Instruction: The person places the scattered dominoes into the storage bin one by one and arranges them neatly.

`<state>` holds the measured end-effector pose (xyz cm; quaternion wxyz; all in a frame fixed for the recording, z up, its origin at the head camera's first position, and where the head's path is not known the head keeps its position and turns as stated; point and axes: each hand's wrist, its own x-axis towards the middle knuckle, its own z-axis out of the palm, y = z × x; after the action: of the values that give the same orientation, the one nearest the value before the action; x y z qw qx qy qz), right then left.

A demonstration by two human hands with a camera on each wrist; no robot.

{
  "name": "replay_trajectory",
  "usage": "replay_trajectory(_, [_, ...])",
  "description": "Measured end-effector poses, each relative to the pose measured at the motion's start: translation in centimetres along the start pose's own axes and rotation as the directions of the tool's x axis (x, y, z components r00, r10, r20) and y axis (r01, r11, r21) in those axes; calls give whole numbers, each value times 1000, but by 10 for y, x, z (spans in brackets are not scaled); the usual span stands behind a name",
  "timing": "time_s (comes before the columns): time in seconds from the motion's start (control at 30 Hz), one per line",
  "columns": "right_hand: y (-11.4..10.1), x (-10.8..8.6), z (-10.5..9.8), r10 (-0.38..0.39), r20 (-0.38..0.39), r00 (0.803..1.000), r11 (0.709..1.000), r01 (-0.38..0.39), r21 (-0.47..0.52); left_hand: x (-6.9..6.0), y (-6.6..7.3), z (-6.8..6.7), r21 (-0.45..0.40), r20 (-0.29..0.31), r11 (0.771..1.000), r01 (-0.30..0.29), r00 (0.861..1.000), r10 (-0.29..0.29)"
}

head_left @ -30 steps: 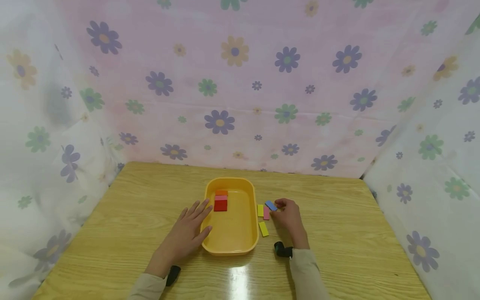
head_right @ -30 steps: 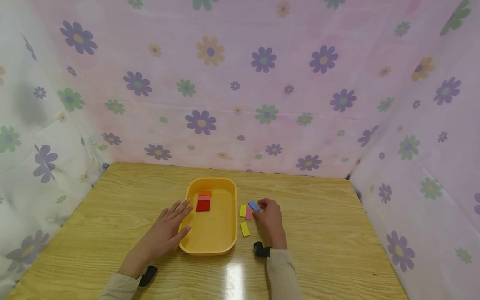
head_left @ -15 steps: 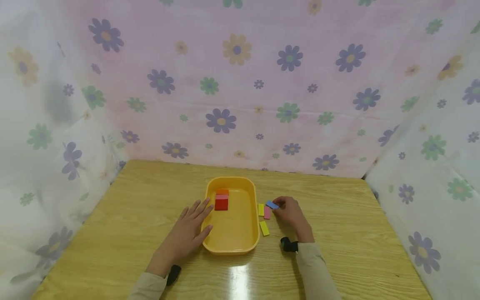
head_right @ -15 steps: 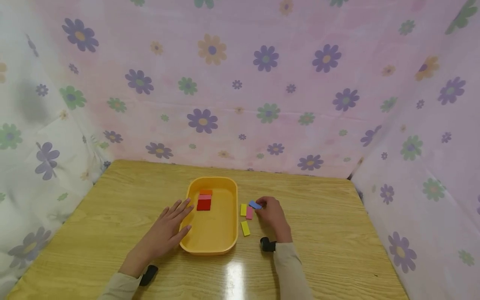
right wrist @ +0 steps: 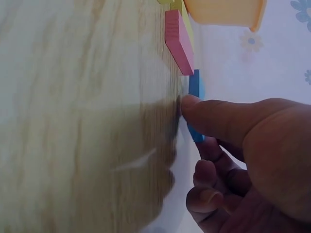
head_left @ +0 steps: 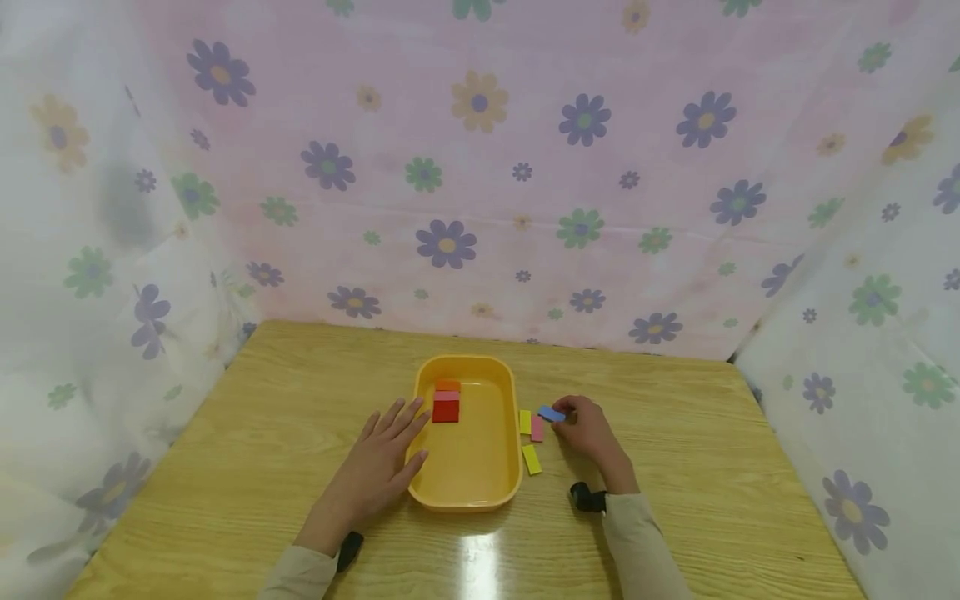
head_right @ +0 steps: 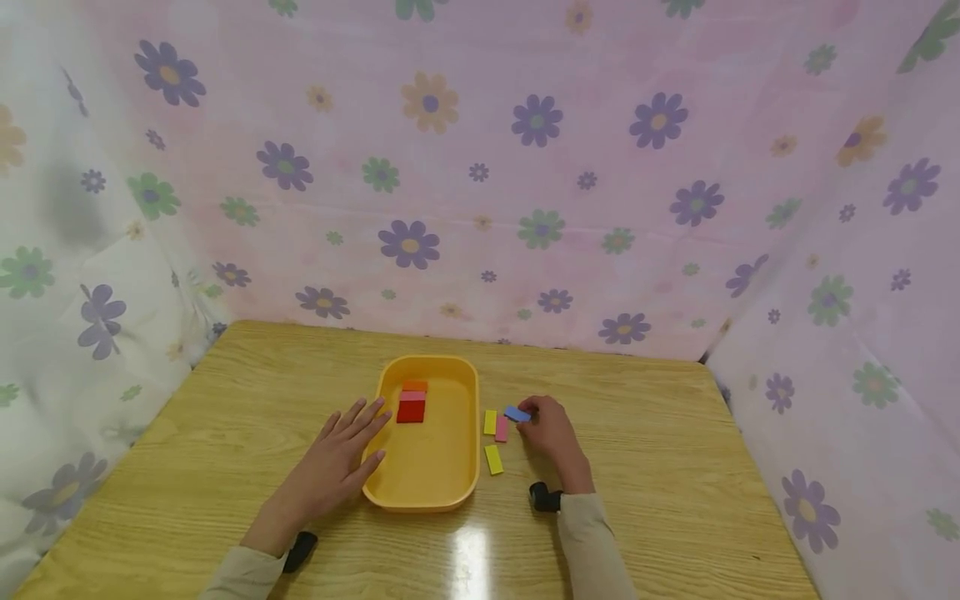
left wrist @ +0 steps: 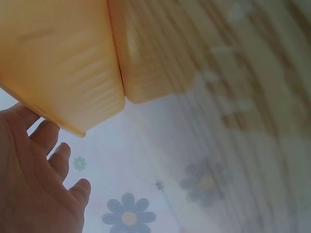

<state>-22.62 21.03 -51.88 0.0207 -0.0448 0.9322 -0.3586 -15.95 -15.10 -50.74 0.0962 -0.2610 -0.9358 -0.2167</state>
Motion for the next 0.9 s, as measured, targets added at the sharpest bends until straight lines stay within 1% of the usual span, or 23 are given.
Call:
replay_trajectory(0.17, [0,-6,-3,-10,-29,1000,1000,10,12,-1,2,-2,12,20,1000,18,1000,-19])
replay_trajectory(0.33, [-3,-11,-3,-36,-78,996,998,39,43,0,2,-1,30,18,999,12,1000,-13])
replay_trajectory(0.53, [-10,-17,6,-41,-146,989,994,55,90,1,1,-1,44,17,999,15,1000,-15])
replay_trajectory(0.67, [-16,-19,13,-7,-212,977,990,36,136,2,0,0,34,23,999,17,1000,-17])
replay_trajectory(0.7, [-18,-20,15,12,-227,974,987,25,157,2,0,0,32,23,999,15,1000,-16])
replay_trajectory(0.83, [-28,-23,20,48,-294,955,976,17,217,1,0,1,36,24,999,7,1000,-8])
replay_trajectory(0.9, [-34,-26,23,72,-314,947,970,6,242,0,0,2,37,23,999,9,1000,-10])
